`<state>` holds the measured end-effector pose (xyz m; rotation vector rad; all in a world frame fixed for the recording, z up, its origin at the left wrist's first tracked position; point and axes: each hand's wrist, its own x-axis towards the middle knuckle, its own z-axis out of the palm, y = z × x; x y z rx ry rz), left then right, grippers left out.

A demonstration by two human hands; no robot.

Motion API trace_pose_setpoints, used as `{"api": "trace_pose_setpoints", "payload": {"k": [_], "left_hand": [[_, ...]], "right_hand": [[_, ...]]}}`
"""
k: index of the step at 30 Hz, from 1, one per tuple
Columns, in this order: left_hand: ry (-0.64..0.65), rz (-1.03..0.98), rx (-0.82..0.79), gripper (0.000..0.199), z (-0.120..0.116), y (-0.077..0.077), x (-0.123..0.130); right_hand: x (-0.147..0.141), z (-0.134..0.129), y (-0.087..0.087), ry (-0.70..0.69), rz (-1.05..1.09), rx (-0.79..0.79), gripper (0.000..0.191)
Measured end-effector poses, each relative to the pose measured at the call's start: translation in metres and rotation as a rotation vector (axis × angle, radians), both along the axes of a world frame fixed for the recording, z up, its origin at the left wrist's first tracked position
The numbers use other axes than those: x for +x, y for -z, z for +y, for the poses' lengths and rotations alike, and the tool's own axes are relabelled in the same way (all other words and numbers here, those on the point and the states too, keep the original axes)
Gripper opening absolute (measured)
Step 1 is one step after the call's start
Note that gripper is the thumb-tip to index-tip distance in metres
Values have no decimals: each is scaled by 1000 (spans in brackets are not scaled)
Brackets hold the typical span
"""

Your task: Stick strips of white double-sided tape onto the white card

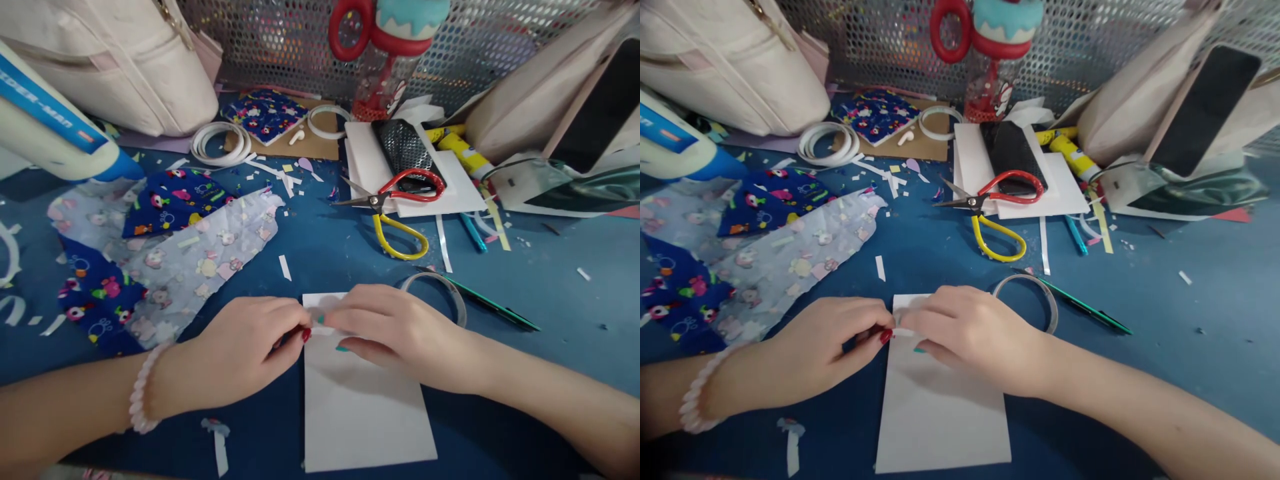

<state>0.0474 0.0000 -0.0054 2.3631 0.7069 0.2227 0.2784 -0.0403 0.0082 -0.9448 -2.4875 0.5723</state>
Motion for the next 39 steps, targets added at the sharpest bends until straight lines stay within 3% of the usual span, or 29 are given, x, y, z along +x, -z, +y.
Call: {"api": "trace_pose_setpoints", "payload": {"k": [5, 9, 16, 26, 39], "left_hand": [[-17, -6, 6, 19, 0, 0, -2], [-95, 2, -22, 23, 2, -5, -2], [-209, 47, -252, 25, 9, -10, -4], [-117, 63, 106, 26, 15, 1, -9], [-52, 59, 240, 25, 12, 6, -11]], "right_hand": [[-6, 1, 12, -6, 88, 132, 16], [-4, 1, 15, 11, 100, 143, 16], [-4, 2, 16, 72, 113, 154, 21], [-5, 0, 23, 84, 111, 209, 14], [-9, -2, 22, 158, 41, 237, 19]]}}
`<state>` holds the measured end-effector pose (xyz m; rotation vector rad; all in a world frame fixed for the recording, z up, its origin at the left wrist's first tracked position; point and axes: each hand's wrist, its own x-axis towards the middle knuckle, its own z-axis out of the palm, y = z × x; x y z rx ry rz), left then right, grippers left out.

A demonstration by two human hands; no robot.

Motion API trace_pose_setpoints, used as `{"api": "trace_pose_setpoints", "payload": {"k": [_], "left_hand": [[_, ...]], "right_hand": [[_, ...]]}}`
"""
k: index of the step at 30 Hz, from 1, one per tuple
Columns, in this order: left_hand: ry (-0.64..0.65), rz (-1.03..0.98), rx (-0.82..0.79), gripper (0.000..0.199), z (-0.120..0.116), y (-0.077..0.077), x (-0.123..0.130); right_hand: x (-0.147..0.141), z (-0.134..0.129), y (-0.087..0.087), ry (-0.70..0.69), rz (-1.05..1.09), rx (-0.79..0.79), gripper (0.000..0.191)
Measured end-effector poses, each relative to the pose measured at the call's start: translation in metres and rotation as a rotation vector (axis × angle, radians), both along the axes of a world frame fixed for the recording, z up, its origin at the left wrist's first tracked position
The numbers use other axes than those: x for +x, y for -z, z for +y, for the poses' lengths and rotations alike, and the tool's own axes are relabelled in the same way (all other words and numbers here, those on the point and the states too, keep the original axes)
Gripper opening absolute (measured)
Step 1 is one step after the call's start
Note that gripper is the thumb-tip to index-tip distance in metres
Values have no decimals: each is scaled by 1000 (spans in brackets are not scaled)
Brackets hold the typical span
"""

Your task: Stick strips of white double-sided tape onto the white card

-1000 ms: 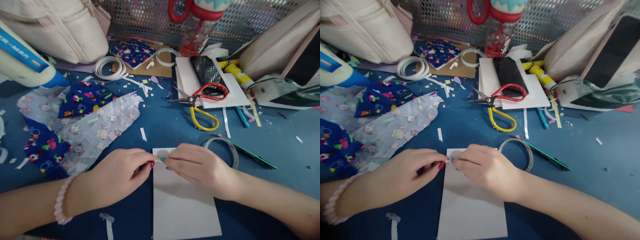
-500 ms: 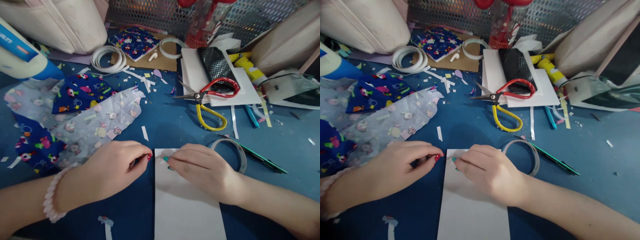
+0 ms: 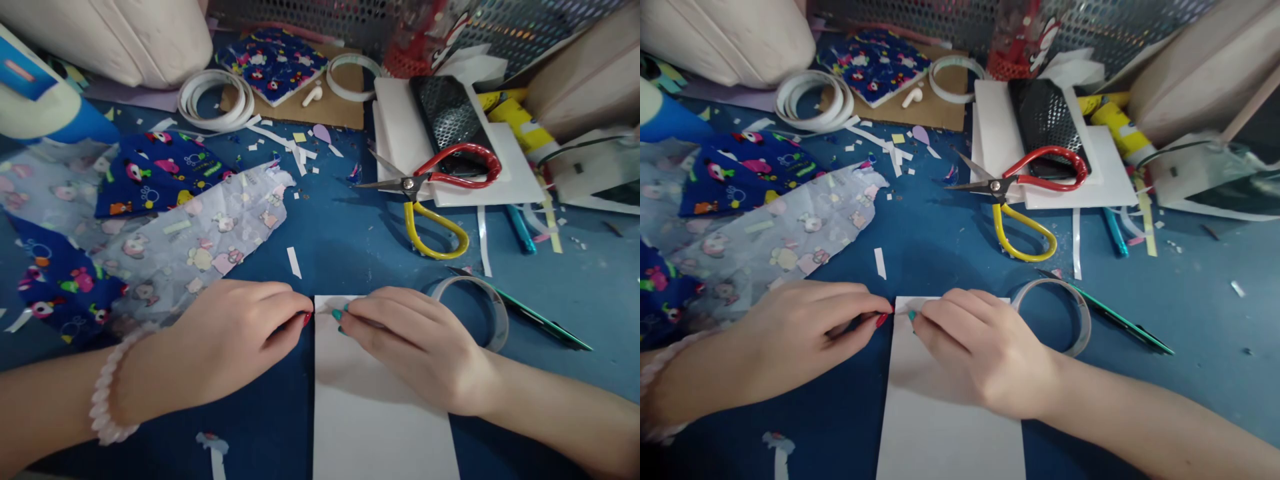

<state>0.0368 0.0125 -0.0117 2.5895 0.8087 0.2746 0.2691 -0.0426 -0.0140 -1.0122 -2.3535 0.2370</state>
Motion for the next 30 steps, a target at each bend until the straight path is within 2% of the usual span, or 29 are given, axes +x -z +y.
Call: {"api": "trace_pose_setpoints", "payload": {"k": [20, 30], "left_hand": [[7, -67, 73, 22, 0, 4, 1], [23, -71, 86, 23, 0, 5, 0]], "right_hand": [[-4, -3, 1, -16, -55, 131, 17], [-3, -3, 2, -17, -14, 61, 18]]}}
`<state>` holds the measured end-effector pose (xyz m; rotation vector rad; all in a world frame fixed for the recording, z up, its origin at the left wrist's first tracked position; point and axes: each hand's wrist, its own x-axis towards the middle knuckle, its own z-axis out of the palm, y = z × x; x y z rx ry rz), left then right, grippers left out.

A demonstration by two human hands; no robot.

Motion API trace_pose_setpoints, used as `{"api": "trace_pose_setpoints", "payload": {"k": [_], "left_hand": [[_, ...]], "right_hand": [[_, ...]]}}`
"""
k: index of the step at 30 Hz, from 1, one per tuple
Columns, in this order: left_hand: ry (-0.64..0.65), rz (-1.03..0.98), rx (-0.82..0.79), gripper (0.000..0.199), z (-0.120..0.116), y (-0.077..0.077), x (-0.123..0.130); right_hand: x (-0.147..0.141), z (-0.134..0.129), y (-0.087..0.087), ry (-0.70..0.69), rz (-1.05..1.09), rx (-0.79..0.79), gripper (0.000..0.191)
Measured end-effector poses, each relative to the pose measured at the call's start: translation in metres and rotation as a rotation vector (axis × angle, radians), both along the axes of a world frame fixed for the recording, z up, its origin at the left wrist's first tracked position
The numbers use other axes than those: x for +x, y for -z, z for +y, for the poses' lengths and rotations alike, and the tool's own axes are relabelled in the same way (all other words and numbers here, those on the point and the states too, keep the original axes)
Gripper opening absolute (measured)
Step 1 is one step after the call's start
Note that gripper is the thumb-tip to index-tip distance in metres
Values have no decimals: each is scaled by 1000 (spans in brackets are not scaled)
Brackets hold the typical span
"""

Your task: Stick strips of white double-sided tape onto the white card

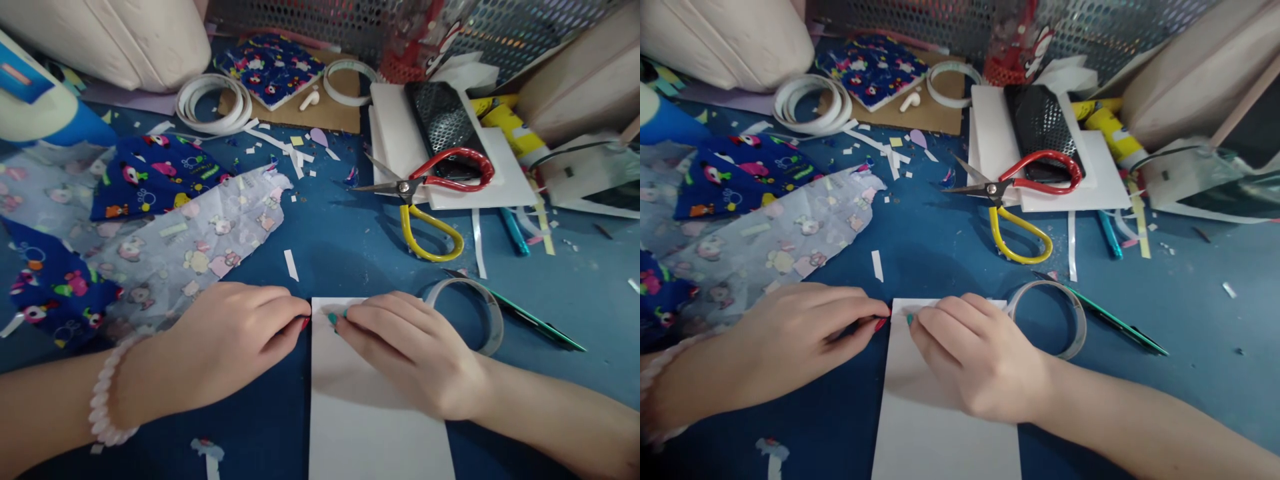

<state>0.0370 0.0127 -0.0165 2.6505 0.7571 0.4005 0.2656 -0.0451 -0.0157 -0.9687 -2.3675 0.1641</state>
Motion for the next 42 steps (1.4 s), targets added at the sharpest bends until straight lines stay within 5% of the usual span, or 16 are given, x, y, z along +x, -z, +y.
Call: {"api": "trace_pose_setpoints", "payload": {"k": [18, 32, 42], "left_hand": [[50, 11, 124, 25, -1, -4, 2], [287, -21, 350, 20, 1, -10, -2], [309, 25, 422, 21, 1, -13, -1]], "right_hand": [[0, 1, 0, 63, -37, -41, 26], [0, 3, -2, 43, -25, 12, 22], [0, 3, -3, 24, -12, 6, 21]]}}
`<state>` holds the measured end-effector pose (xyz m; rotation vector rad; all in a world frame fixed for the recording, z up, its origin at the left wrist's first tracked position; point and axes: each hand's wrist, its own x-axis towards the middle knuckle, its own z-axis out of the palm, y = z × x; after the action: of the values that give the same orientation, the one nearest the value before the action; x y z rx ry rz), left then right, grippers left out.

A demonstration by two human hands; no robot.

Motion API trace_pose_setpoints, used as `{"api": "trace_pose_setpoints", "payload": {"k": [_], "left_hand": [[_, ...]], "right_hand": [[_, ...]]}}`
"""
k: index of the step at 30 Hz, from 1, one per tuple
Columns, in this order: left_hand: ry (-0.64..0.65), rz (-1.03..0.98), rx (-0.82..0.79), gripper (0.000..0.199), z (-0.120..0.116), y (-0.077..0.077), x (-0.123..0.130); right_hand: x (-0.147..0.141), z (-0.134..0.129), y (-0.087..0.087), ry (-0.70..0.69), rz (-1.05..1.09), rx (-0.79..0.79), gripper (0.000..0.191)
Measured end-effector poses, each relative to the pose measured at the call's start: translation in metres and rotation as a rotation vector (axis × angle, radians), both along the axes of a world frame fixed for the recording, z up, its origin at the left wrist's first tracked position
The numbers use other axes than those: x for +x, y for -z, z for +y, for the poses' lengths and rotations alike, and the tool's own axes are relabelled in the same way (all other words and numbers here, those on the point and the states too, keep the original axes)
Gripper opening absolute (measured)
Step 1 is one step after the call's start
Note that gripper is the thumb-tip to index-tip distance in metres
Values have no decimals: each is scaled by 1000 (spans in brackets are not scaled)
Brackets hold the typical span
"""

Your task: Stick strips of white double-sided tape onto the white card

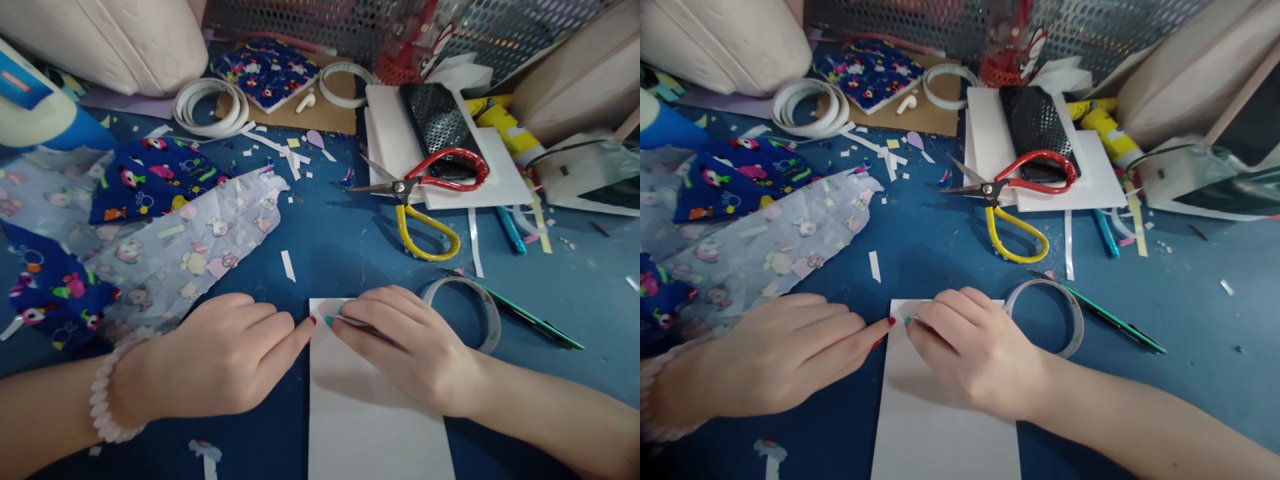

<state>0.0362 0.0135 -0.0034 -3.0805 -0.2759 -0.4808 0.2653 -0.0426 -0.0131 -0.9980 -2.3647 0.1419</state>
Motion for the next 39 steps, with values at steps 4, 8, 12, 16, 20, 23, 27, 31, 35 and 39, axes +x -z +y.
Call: {"api": "trace_pose_setpoints", "payload": {"k": [4, 8, 12, 16, 20, 23, 27, 31, 35, 39], "left_hand": [[0, 3, 7, 21, 0, 1, 0], [9, -5, 5, 21, 0, 0, 0], [13, 17, -18, 22, 0, 1, 0], [14, 28, -9, 21, 0, 2, 0], [36, 20, 24, 18, 1, 2, 1], [50, 28, 27, 17, 1, 1, 2], [46, 29, 17, 19, 2, 3, 2], [48, 36, 0, 18, 2, 4, 0], [55, 23, 18, 18, 2, 3, 1], [50, 11, -11, 18, 3, 2, 3]], "right_hand": [[0, 0, -1, -3, -6, 6, 22], [0, 0, -1, 5, -7, -2, 22], [0, 0, 0, 7, -24, 3, 21], [1, -1, 0, 10, -53, -5, 21], [7, 0, -4, -1, -133, -15, 24], [15, 3, -9, -32, -222, -22, 23], [29, 6, -17, -111, -325, -108, 25], [40, 8, -24, -156, -381, -217, 29], [51, 9, -30, -207, -446, -251, 33], [56, 4, -31, -150, -499, -248, 33]]}}
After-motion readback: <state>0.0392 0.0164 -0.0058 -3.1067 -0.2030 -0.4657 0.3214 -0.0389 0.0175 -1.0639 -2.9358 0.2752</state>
